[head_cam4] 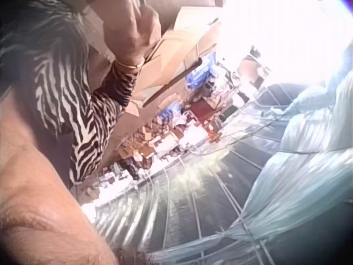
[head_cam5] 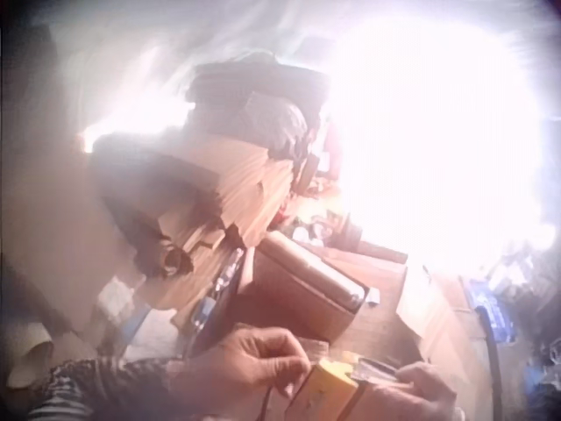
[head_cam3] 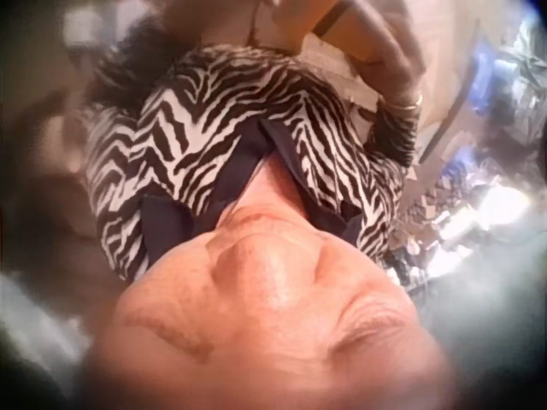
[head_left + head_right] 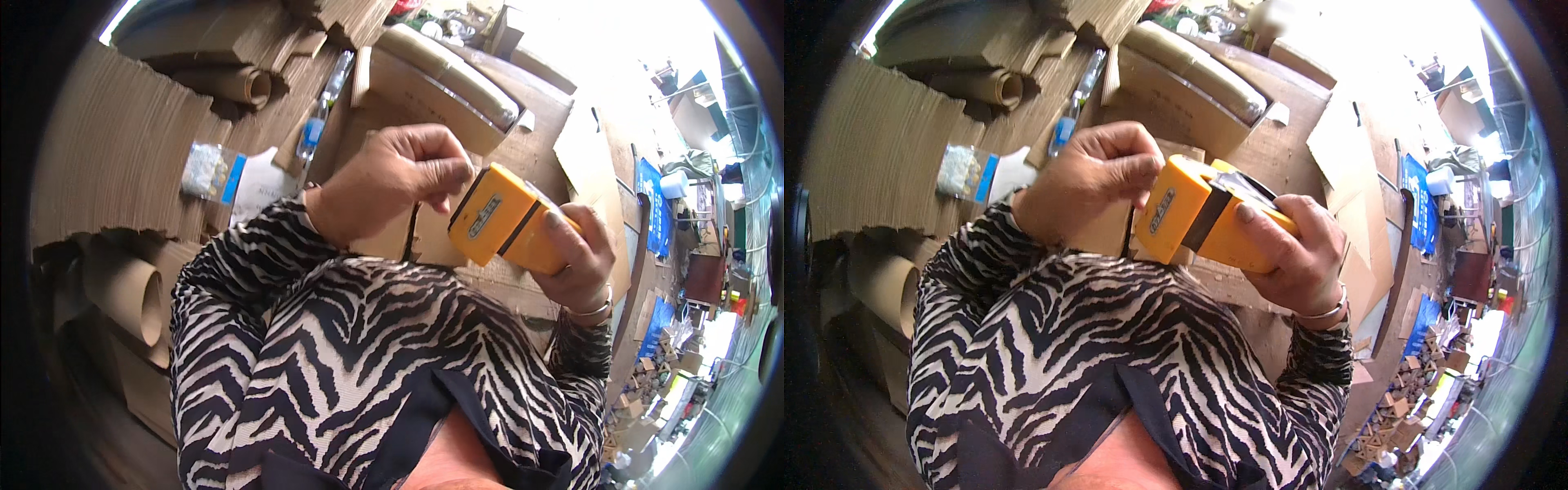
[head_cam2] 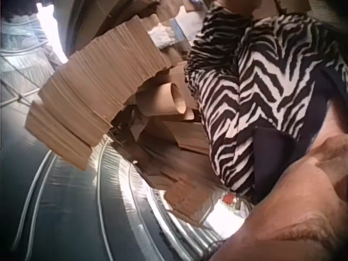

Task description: The person folds flat cardboard sheets into box shapes, tucks flaps, and secures seams with a tape dispenser. The person repeats this process for multiple boxes, stacking the finished units on the table.

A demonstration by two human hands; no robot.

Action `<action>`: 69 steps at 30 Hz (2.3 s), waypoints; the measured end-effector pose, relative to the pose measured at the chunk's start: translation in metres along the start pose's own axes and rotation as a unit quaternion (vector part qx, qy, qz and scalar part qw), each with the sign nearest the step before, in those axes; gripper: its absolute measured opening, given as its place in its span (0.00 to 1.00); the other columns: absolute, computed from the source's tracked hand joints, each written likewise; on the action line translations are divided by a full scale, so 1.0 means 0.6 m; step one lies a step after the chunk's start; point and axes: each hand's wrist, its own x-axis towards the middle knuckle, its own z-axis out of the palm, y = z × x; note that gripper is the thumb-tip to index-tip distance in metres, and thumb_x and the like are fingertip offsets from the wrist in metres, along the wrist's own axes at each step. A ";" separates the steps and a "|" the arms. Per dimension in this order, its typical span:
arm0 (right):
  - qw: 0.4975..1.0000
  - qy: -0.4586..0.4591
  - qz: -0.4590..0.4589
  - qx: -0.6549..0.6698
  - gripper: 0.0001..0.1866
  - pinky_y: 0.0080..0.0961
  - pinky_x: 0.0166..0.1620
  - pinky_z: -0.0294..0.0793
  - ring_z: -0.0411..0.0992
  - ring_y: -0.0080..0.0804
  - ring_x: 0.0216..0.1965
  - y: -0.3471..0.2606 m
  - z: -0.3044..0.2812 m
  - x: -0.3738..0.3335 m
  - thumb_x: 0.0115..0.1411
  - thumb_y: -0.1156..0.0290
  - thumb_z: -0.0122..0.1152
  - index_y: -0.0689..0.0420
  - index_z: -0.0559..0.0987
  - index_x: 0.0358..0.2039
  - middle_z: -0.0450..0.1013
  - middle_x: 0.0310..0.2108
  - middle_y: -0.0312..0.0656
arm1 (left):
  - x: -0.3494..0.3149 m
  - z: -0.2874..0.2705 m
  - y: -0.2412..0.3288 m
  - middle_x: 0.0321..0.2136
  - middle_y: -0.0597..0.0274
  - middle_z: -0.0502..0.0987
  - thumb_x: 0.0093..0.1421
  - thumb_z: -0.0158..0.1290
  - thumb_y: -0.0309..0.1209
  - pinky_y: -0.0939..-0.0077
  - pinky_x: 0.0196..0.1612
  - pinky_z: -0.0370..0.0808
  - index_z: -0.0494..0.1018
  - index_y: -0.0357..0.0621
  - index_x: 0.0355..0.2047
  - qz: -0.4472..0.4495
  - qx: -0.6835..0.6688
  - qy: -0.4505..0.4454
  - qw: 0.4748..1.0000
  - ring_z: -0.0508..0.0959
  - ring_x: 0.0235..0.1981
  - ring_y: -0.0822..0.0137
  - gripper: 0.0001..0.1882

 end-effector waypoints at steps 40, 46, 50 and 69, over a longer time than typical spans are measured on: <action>0.968 -0.148 0.143 0.147 0.35 0.30 0.31 0.72 0.72 0.39 0.26 0.002 0.035 -0.064 0.37 0.76 0.74 0.55 0.78 0.51 0.72 0.28 0.43 | -0.131 -0.261 -0.430 0.45 0.55 0.69 0.68 0.45 0.50 0.73 0.49 0.64 0.62 0.36 0.56 -0.077 0.192 0.275 0.939 0.68 0.46 0.65 0.29; 0.968 -0.131 0.162 0.142 0.36 0.29 0.33 0.74 0.73 0.38 0.28 0.016 0.030 -0.075 0.38 0.76 0.73 0.56 0.77 0.53 0.72 0.29 0.44 | -0.077 -0.175 -0.258 0.62 0.45 0.59 0.68 0.41 0.55 0.59 0.66 0.53 0.58 0.38 0.63 0.282 0.370 0.232 0.854 0.59 0.64 0.52 0.35; 0.967 -0.115 0.161 0.160 0.35 0.29 0.32 0.74 0.73 0.38 0.27 0.012 0.038 -0.076 0.39 0.76 0.73 0.55 0.76 0.53 0.72 0.29 0.43 | -0.090 -0.089 -0.087 0.63 0.47 0.62 0.58 0.53 0.57 0.56 0.67 0.53 0.56 0.36 0.65 0.279 0.648 -0.076 0.704 0.61 0.65 0.51 0.46; 0.961 -0.134 0.146 0.192 0.35 0.33 0.31 0.74 0.73 0.41 0.27 0.028 0.051 -0.069 0.41 0.71 0.73 0.46 0.76 0.54 0.70 0.28 0.41 | -0.026 -0.012 -0.080 0.63 0.58 0.64 0.52 0.60 0.41 0.67 0.52 0.61 0.67 0.45 0.59 0.194 0.798 -0.053 0.569 0.66 0.49 0.60 0.34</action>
